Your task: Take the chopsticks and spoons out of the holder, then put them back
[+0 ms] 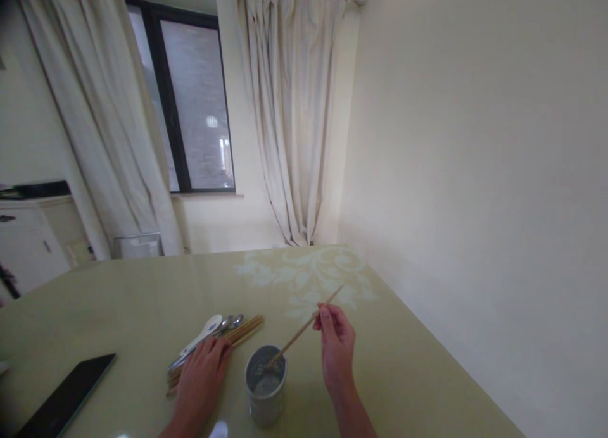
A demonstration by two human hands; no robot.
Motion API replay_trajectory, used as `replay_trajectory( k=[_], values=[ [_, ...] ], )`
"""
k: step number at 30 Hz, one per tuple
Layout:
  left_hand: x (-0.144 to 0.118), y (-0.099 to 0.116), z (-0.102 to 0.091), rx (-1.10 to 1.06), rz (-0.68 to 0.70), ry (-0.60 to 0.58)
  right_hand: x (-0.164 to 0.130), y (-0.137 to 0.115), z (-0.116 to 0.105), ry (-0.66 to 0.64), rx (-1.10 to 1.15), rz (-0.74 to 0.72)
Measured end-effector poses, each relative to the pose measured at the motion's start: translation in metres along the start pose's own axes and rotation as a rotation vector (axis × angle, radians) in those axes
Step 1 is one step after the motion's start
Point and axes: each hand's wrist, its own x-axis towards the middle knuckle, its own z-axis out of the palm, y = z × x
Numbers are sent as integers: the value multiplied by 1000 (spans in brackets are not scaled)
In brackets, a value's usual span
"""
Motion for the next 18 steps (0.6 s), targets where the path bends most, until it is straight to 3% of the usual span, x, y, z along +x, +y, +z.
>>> replay_trajectory(
  k=[6,10,14,18],
  values=[
    [0,3,4,-145,9,-94,-22,7,16,-238,-194,46],
    [-3,10,0,-170,32,-74,-32,8,23,-385,-255,100],
    [-5,16,4,-222,67,-11,-34,16,27,-398,-201,154],
    [-6,21,11,-343,130,79,-34,34,25,-349,-287,217]
  ],
)
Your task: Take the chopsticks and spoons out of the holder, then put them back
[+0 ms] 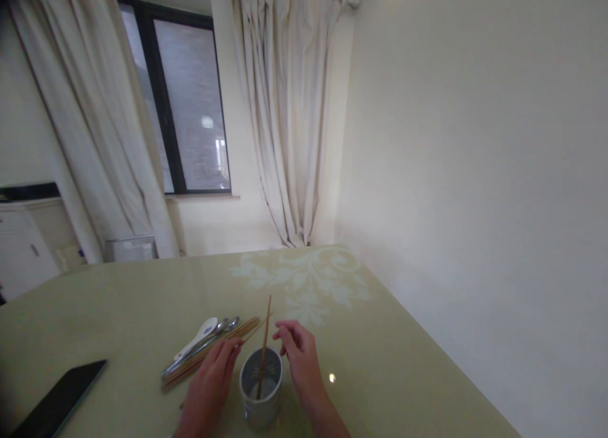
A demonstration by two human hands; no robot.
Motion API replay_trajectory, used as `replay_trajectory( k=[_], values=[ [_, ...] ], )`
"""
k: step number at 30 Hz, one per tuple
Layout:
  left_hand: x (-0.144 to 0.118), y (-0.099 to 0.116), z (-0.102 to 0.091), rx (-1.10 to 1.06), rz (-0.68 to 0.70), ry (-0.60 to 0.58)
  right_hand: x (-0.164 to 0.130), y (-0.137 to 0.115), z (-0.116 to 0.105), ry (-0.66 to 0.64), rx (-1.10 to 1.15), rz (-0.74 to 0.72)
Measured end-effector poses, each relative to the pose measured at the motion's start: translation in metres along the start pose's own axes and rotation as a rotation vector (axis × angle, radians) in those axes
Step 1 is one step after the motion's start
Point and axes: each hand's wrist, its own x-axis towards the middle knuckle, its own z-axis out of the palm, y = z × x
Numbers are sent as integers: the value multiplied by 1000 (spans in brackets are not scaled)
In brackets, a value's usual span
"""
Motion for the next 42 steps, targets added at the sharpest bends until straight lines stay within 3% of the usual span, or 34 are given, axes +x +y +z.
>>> replay_trajectory(
  k=[5,9,11,14,17,19,24,30,36,42],
  values=[
    [-3,17,-3,-161,185,-41,-1,24,8,-73,63,117],
    [-3,21,-3,-164,289,-44,0,27,11,-109,70,106],
    [-1,15,0,-87,298,23,5,21,5,-17,55,44],
    [3,-1,-1,126,176,123,14,1,-18,272,75,-118],
    [7,-12,-13,334,-17,75,21,-23,-46,522,178,-272],
    [8,-14,-22,410,-110,-2,22,-36,-57,561,308,-303],
    [9,-12,-31,410,-200,-113,12,-47,-44,367,395,-208],
    [9,-21,-22,268,-211,-113,-2,-37,-12,39,93,-122],
    [6,-27,-12,35,-173,-107,-5,-29,-6,4,-95,-91],
    [5,-13,-11,14,-157,-131,-5,-2,2,-15,-93,-4]
  ],
)
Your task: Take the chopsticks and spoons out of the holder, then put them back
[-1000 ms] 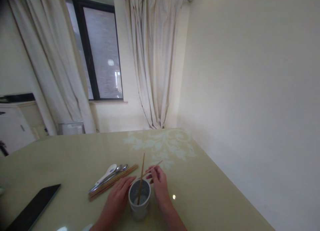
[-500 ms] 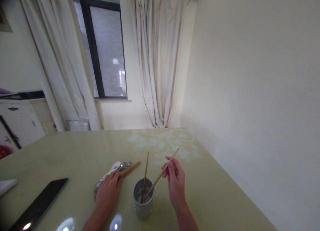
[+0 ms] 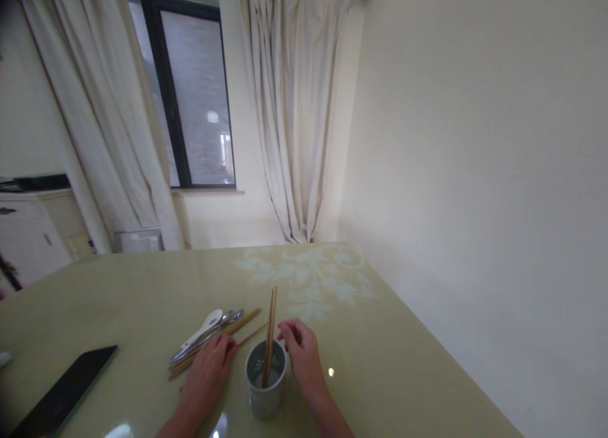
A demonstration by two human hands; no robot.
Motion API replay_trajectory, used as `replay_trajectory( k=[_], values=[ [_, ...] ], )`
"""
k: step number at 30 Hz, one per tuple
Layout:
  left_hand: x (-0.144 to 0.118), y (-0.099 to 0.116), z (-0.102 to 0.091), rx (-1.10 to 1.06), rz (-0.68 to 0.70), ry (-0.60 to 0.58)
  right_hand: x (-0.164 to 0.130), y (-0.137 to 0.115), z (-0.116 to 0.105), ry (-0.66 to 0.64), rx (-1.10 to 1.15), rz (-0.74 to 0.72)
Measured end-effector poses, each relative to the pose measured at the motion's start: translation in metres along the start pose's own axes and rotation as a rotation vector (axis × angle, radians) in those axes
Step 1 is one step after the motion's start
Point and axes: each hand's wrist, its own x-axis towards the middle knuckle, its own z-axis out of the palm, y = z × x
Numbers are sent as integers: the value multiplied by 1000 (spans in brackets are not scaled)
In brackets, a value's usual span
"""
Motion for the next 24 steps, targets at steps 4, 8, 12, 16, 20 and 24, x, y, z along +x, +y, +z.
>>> replay_trajectory(
  k=[4,8,12,16,20,24],
  values=[
    [-4,26,0,-127,-6,-22,2,24,8,-69,63,117],
    [-9,48,0,-324,12,-36,6,30,9,-86,174,116],
    [-12,53,1,-435,127,6,7,22,8,-142,220,121],
    [-7,40,3,-353,257,107,7,6,3,-84,183,73],
    [2,11,-5,21,135,238,14,-13,-25,310,120,-144],
    [2,-6,-19,352,-86,87,23,-28,-59,597,209,-308]
  ],
)
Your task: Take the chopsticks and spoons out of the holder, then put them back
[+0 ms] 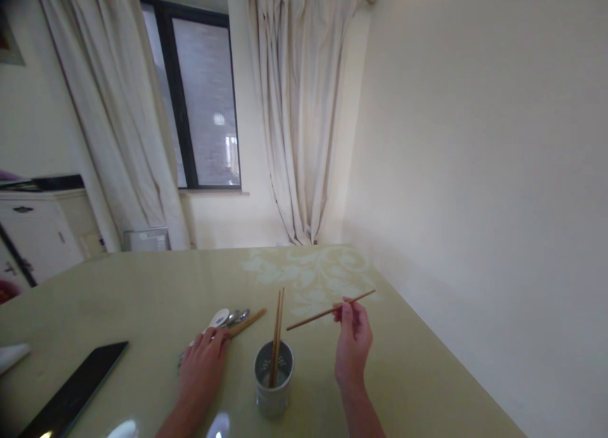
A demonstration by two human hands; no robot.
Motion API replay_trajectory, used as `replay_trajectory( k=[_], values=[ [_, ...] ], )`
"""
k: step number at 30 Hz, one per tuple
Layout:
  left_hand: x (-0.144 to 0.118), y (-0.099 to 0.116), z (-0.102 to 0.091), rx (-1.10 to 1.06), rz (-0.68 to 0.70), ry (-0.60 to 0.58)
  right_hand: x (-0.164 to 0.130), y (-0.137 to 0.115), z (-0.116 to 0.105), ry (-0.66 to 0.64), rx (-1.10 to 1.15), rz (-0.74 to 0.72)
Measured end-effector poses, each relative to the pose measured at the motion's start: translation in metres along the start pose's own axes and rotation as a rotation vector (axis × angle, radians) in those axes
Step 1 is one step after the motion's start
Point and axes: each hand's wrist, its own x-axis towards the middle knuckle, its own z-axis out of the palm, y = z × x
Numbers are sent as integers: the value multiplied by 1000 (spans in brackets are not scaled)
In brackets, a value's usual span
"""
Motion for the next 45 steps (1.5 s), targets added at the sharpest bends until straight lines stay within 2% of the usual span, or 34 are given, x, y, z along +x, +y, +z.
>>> replay_trajectory(
  k=[2,4,6,9,12,15,19,22,26,29,33,37,39,42,45],
  values=[
    [-1,-1,-5,45,-29,-58,6,-5,-4,38,84,24],
    [0,1,-8,50,-40,-97,3,-9,-3,-5,126,73],
    [2,3,-11,50,-50,-133,-6,-13,2,-109,108,98],
    [4,4,-14,44,-41,-182,-21,-16,12,-340,23,117],
    [4,3,-15,34,-21,-185,-30,-12,19,-548,-39,184],
    [2,2,-15,33,-23,-175,-33,-4,22,-625,-59,237],
    [0,4,-14,51,-32,-159,-39,7,23,-667,-97,275],
    [-2,10,-12,0,24,-174,-46,10,24,-695,-103,323],
    [-5,19,-6,-89,79,-203,-50,9,25,-634,-63,330],
    [-6,19,3,-143,93,-169,-51,8,26,-580,-62,311],
    [-6,17,10,-242,114,-127,-52,7,27,-622,-105,306],
    [-6,24,6,-354,69,-161,-53,10,27,-590,-142,319],
    [-7,28,3,-398,47,-174,-54,13,26,-619,-146,317],
    [-9,34,1,-514,86,-96,-55,17,26,-653,-149,317],
    [-12,39,0,-689,145,-6,-57,24,27,-611,-162,345]
  ],
)
